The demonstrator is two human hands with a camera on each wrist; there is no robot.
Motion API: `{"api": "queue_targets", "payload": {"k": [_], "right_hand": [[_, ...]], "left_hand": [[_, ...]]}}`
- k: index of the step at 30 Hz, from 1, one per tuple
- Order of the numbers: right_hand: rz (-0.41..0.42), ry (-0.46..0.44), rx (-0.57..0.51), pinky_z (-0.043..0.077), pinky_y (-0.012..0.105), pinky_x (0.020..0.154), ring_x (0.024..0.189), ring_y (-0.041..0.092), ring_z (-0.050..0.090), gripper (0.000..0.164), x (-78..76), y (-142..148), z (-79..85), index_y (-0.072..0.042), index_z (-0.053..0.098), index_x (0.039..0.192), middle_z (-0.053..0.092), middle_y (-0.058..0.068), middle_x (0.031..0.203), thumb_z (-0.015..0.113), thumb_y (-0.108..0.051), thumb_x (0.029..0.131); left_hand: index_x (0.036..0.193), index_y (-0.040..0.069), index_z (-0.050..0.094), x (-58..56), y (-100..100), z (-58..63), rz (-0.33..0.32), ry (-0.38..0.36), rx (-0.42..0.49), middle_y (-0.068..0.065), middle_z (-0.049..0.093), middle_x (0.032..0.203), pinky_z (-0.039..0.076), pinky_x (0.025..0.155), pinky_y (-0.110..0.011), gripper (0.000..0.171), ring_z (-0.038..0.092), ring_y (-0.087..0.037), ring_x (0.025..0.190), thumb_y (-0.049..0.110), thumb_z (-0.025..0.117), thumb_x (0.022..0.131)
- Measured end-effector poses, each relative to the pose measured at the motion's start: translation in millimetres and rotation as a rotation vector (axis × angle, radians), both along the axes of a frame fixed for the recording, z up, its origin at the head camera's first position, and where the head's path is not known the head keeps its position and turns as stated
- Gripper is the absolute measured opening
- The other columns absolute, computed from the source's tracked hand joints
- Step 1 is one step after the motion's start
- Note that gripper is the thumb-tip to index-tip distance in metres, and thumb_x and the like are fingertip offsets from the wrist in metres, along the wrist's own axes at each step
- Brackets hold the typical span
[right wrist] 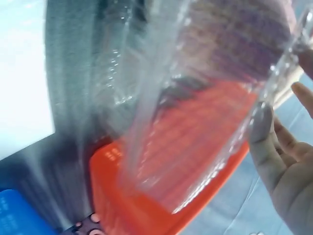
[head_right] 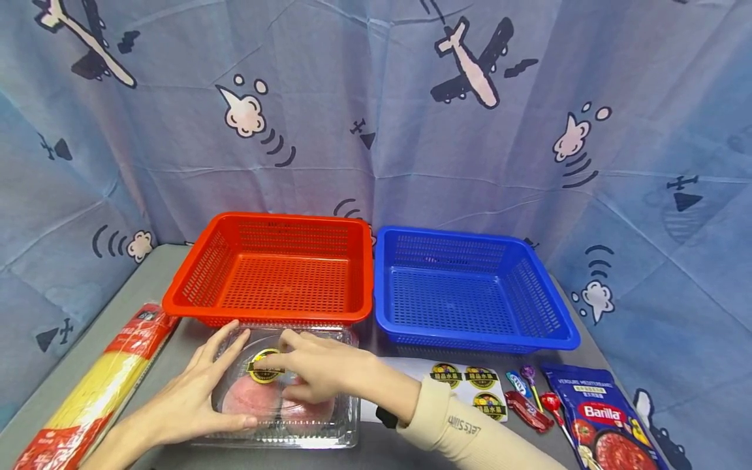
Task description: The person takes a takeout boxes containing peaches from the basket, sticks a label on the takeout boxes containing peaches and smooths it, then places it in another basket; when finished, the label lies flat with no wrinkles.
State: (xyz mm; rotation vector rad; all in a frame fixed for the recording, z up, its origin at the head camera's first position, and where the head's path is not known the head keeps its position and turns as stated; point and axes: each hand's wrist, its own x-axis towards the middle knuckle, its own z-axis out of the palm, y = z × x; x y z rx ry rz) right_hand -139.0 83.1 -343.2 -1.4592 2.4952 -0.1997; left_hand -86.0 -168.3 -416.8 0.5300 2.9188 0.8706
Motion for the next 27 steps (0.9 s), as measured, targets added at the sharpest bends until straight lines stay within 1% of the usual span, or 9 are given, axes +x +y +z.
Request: {"api": "queue_targets", "payload": {"k": [3, 5, 8, 13, 17, 19, 22, 25, 27], "right_hand": [[-0.012, -0.021, -0.099, 0.050, 0.019, 0.087, 0.098, 0.007, 0.056, 0.055, -1.4, 14, 1.0, -0.025, 0.055, 0.148, 0.058, 0.004, 0.128, 0.072, -0.029, 0.096], [-0.043, -0.017, -0.149, 0.051, 0.023, 0.090, 0.101, 0.009, 0.057, 0.057, -2.8, 27, 4.3, -0.023, 0.055, 0.148, 0.060, 0.003, 0.127, 0.074, -0.032, 0.094], [-0.132, -0.019, -0.211, 0.052, 0.031, 0.093, 0.108, 0.015, 0.058, 0.063, -6.4, 53, 10.7, -0.022, 0.056, 0.147, 0.062, 0.004, 0.128, 0.078, -0.037, 0.090], [-0.334, 0.004, -0.274, 0.051, 0.050, 0.100, 0.121, 0.026, 0.056, 0.073, -19.1, 111, 18.0, -0.019, 0.053, 0.149, 0.060, 0.009, 0.133, 0.083, -0.038, 0.085], [-0.497, 0.031, -0.282, 0.049, 0.064, 0.100, 0.126, 0.037, 0.053, 0.077, -29.7, 166, 21.3, -0.017, 0.052, 0.150, 0.057, 0.016, 0.137, 0.084, -0.040, 0.083], [-0.568, 0.040, -0.270, 0.048, 0.068, 0.096, 0.127, 0.043, 0.051, 0.080, -32.7, 194, 22.4, -0.017, 0.051, 0.151, 0.054, 0.020, 0.140, 0.085, -0.042, 0.082], [-0.655, 0.051, -0.248, 0.045, 0.073, 0.092, 0.128, 0.049, 0.047, 0.086, -35.3, 237, 21.2, -0.013, 0.047, 0.153, 0.048, 0.026, 0.144, 0.086, -0.042, 0.081], [-0.737, 0.039, -0.220, 0.040, 0.078, 0.090, 0.130, 0.056, 0.041, 0.092, -37.4, 278, 17.1, -0.009, 0.042, 0.155, 0.040, 0.033, 0.148, 0.086, -0.039, 0.081], [-0.799, 0.015, -0.194, 0.038, 0.081, 0.090, 0.131, 0.060, 0.037, 0.096, -37.8, 302, 14.2, -0.007, 0.037, 0.158, 0.034, 0.037, 0.150, 0.086, -0.039, 0.081]], "left_hand": [[0.164, 0.027, 0.024, 0.0, 0, -1.1, 0.007, 0.010, 0.004, 0.003, 0.011, 0.171, 0.053, 0.082, -0.070, 0.123, 0.032, -0.040, 0.148, 0.083, 0.075, 0.066], [0.164, 0.027, 0.025, -0.1, 0, -1.8, 0.011, 0.018, 0.007, 0.003, 0.012, 0.171, 0.053, 0.082, -0.069, 0.124, 0.033, -0.039, 0.147, 0.083, 0.075, 0.065], [0.164, 0.028, 0.026, -0.1, 1, -2.4, 0.017, 0.026, 0.012, 0.002, 0.014, 0.171, 0.053, 0.082, -0.068, 0.124, 0.034, -0.038, 0.146, 0.083, 0.076, 0.064], [0.163, 0.029, 0.027, 0.0, 2, -2.5, 0.020, 0.036, 0.014, 0.002, 0.014, 0.170, 0.054, 0.080, -0.067, 0.123, 0.035, -0.038, 0.146, 0.083, 0.076, 0.064], [0.163, 0.028, 0.027, -0.1, 2, -3.0, 0.017, 0.050, 0.019, 0.002, 0.014, 0.170, 0.054, 0.080, -0.066, 0.124, 0.034, -0.038, 0.146, 0.083, 0.076, 0.064], [0.163, 0.028, 0.026, -0.1, 2, -3.3, 0.017, 0.053, 0.020, 0.002, 0.014, 0.170, 0.054, 0.080, -0.066, 0.125, 0.034, -0.038, 0.146, 0.082, 0.077, 0.063], [0.164, 0.029, 0.025, 0.1, 1, -3.5, 0.020, 0.051, 0.023, 0.002, 0.014, 0.170, 0.054, 0.080, -0.066, 0.125, 0.035, -0.038, 0.146, 0.082, 0.077, 0.063], [0.164, 0.030, 0.025, 0.1, 1, -3.8, 0.020, 0.047, 0.024, 0.002, 0.015, 0.170, 0.054, 0.080, -0.067, 0.125, 0.035, -0.038, 0.145, 0.082, 0.077, 0.063], [0.164, 0.030, 0.025, 0.1, 1, -4.0, 0.019, 0.046, 0.025, 0.001, 0.015, 0.170, 0.054, 0.081, -0.067, 0.124, 0.035, -0.037, 0.145, 0.082, 0.077, 0.063]]}}
